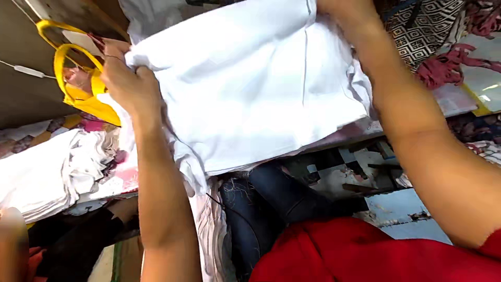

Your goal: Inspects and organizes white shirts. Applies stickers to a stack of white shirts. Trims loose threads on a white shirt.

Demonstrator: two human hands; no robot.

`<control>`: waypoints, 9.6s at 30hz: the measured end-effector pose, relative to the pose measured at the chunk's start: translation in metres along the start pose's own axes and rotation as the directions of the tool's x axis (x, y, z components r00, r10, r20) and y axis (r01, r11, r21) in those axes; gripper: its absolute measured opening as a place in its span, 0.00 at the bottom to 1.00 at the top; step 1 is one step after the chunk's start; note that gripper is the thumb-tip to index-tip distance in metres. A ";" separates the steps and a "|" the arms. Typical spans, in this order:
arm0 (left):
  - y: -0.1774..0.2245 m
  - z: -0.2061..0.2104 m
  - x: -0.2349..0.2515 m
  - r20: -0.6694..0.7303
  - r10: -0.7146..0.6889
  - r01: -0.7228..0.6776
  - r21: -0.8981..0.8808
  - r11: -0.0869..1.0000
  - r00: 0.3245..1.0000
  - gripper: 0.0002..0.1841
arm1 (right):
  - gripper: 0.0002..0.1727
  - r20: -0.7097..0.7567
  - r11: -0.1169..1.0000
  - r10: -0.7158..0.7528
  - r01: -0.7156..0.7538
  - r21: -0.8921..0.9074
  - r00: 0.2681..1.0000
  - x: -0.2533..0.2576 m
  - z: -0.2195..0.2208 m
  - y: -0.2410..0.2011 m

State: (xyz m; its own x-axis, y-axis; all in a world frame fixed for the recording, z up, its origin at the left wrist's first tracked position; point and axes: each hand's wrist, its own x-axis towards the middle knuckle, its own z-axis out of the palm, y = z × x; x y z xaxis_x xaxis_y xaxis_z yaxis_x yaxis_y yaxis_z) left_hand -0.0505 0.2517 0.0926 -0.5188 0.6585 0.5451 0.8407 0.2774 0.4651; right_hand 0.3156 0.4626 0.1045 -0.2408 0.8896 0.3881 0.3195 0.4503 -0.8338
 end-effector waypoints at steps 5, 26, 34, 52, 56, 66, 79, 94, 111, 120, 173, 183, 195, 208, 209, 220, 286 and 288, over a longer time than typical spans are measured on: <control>-0.016 0.078 -0.069 0.346 0.252 -0.182 -0.221 0.958 0.904 0.25 | 0.26 0.260 0.909 0.079 0.038 -0.415 0.962 -0.009 0.042 0.080; -0.134 0.092 -0.224 0.331 0.044 0.054 -0.282 0.958 0.943 0.10 | 0.10 0.233 0.912 0.006 0.091 -0.401 0.972 -0.176 0.040 0.144; -0.114 0.099 -0.225 0.181 -0.082 0.116 -0.185 0.976 0.980 0.08 | 0.07 -0.052 0.900 -0.248 0.210 -0.383 0.967 -0.189 0.018 0.153; 0.015 0.103 -0.218 0.413 0.202 -0.089 -0.277 0.957 0.888 0.23 | 0.10 0.149 0.929 -0.041 0.093 -0.357 0.988 -0.205 0.025 0.166; 0.104 0.164 -0.201 0.557 0.528 -0.220 -0.525 0.822 0.641 0.22 | 0.25 0.346 0.920 0.167 -0.019 -0.392 0.923 -0.200 0.019 0.175; 0.178 0.241 -0.180 0.755 0.443 -0.344 -0.301 0.889 0.483 0.21 | 0.11 0.117 0.932 -0.257 0.278 -0.233 0.959 -0.183 0.017 0.150; 0.151 0.215 -0.142 0.421 0.584 -0.305 -0.563 0.768 0.694 0.31 | 0.10 0.087 0.958 0.180 -0.155 -0.241 0.980 -0.238 0.042 0.165; 0.162 0.213 -0.157 0.456 0.638 -0.324 -0.593 0.738 0.620 0.26 | 0.18 0.037 0.975 0.131 -0.122 -0.184 0.991 -0.231 0.087 0.173; 0.133 0.222 -0.221 0.715 0.344 -0.308 -0.186 0.933 0.609 0.42 | 0.09 -0.293 0.954 0.074 -0.153 -0.259 0.953 -0.216 0.049 0.204; 0.135 0.222 -0.230 0.633 0.401 -0.372 -0.186 0.909 0.662 0.36 | 0.25 -0.125 0.923 0.195 -0.226 -0.311 0.973 -0.207 0.036 0.184; -0.073 0.118 -0.260 0.069 0.040 -0.026 -0.200 0.979 0.997 0.08 | 0.36 0.031 0.913 0.133 -0.110 -0.392 0.991 -0.171 0.030 0.175; -0.085 0.124 -0.266 -0.073 -0.160 0.143 -0.199 0.969 0.984 0.10 | 0.30 -0.044 0.914 0.060 -0.073 -0.399 0.997 -0.173 0.029 0.195; -0.094 0.121 -0.279 -0.049 -0.127 0.110 -0.265 0.958 0.991 0.11 | 0.28 -0.015 0.902 0.175 -0.167 -0.398 0.984 -0.182 0.031 0.209; -0.076 0.106 -0.252 0.115 -0.035 0.068 -0.297 0.952 0.993 0.12 | 0.30 0.314 0.933 0.303 -0.213 -0.291 0.900 -0.167 -0.013 0.177; -0.075 0.106 -0.250 0.141 -0.028 0.069 -0.294 0.953 0.990 0.13 | 0.28 0.313 0.931 0.313 -0.225 -0.287 0.897 -0.167 -0.010 0.177; -0.078 0.106 -0.240 0.015 0.009 -0.006 -0.178 0.984 1.000 0.09 | 0.11 0.099 0.902 0.226 -0.170 -0.396 0.969 -0.167 0.001 0.162; -0.084 0.083 -0.253 0.535 0.209 -0.269 0.035 0.963 0.819 0.28 | 0.23 0.769 0.838 -0.059 0.450 -0.309 0.637 -0.218 0.016 0.174; -0.062 0.086 -0.249 0.561 0.273 -0.323 -0.011 0.946 0.781 0.30 | 0.22 0.803 0.805 -0.041 0.496 -0.326 0.595 -0.208 0.023 0.168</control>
State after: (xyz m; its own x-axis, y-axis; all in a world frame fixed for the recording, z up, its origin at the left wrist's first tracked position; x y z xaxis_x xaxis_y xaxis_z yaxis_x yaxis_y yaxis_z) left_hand 0.0394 0.1305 -0.1318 -0.0888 0.9829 0.1616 0.9615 0.0422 0.2715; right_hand 0.3980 0.3517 -0.1253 -0.8922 0.4488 -0.0502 0.4366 0.8286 -0.3504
